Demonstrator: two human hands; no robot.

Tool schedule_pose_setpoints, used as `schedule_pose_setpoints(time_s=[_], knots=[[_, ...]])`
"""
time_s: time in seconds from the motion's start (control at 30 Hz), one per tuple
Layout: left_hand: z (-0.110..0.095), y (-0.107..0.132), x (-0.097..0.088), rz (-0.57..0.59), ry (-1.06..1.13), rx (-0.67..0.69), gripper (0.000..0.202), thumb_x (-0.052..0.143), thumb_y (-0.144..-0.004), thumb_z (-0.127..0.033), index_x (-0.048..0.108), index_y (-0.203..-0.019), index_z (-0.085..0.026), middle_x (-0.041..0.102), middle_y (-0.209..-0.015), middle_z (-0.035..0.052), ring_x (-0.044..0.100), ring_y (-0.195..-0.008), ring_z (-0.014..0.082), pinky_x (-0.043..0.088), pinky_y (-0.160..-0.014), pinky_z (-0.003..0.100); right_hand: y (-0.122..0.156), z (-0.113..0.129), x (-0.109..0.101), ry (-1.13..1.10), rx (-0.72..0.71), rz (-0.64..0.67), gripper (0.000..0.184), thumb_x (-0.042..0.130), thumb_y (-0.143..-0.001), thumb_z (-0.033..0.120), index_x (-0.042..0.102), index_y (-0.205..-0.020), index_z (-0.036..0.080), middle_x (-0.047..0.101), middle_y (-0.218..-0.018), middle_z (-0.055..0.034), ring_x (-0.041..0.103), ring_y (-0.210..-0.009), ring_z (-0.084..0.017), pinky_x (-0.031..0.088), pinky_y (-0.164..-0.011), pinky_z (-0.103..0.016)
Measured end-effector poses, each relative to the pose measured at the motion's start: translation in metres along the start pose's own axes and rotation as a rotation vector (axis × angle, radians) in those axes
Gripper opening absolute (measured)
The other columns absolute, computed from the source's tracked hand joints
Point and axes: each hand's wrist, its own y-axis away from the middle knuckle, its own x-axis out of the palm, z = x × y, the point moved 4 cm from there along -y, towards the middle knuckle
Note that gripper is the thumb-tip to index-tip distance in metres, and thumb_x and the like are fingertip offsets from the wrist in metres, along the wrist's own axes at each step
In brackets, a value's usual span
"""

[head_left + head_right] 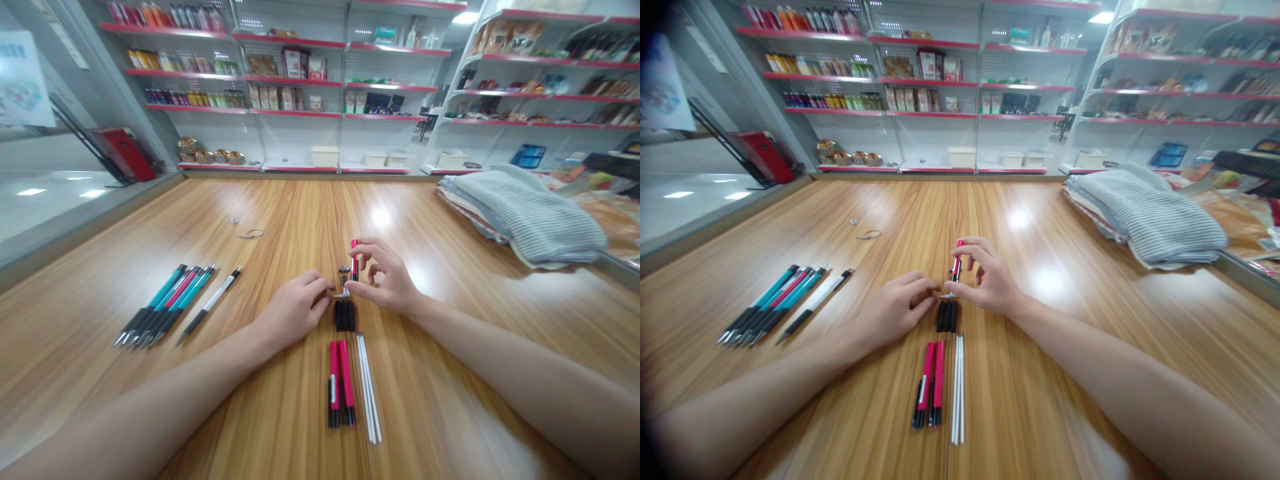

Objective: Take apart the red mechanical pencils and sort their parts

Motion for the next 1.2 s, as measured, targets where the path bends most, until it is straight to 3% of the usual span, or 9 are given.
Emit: schedule_pose_setpoints(time_s=[0.7, 0.93, 1.2], knots=[[0.005, -0.009, 0.005, 0.044, 0.027, -0.023, 0.012, 0.053, -0.088, -0.019, 0.065, -0.088, -0.019, 0.056, -0.092, 0.0037, 0.057, -0.082, 0.0147, 0.047, -0.075, 0.028, -0.002, -0.001, 0.001, -0.018, 0.005, 0.000, 0.048, 0.075, -0.074, 0.040, 0.057, -0.115, 0.022, 0.047, -0.128, -0.0119, 0.055, -0.076, -0.013, 0.047, -0.045, -0.021], [0.008, -0.009, 0.000, -0.060, 0.066, -0.088, 0.010, 0.053, -0.087, -0.016, 0.063, -0.088, -0.018, 0.057, -0.085, 0.0013, 0.056, -0.077, 0.0126, 0.045, -0.073, 0.026, 0.001, -0.004, -0.006, -0.147, 0.080, -0.023, 0.043, 0.067, -0.080, 0.043, 0.057, -0.115, 0.021, 0.047, -0.119, -0.0107, 0.055, -0.085, -0.015, 0.048, -0.050, -0.020], [-0.005, -0.005, -0.003, 0.020, 0.085, 0.022, 0.014, 0.050, -0.088, -0.019, 0.063, -0.084, -0.016, 0.055, -0.085, 0.0035, 0.053, -0.074, 0.0122, 0.043, -0.068, 0.025, 0.002, -0.004, -0.003, -0.245, 0.064, 0.097, 0.042, 0.064, -0.081, 0.048, 0.057, -0.111, 0.019, 0.048, -0.111, -0.0085, 0.050, -0.064, -0.008, 0.033, -0.040, -0.017]])
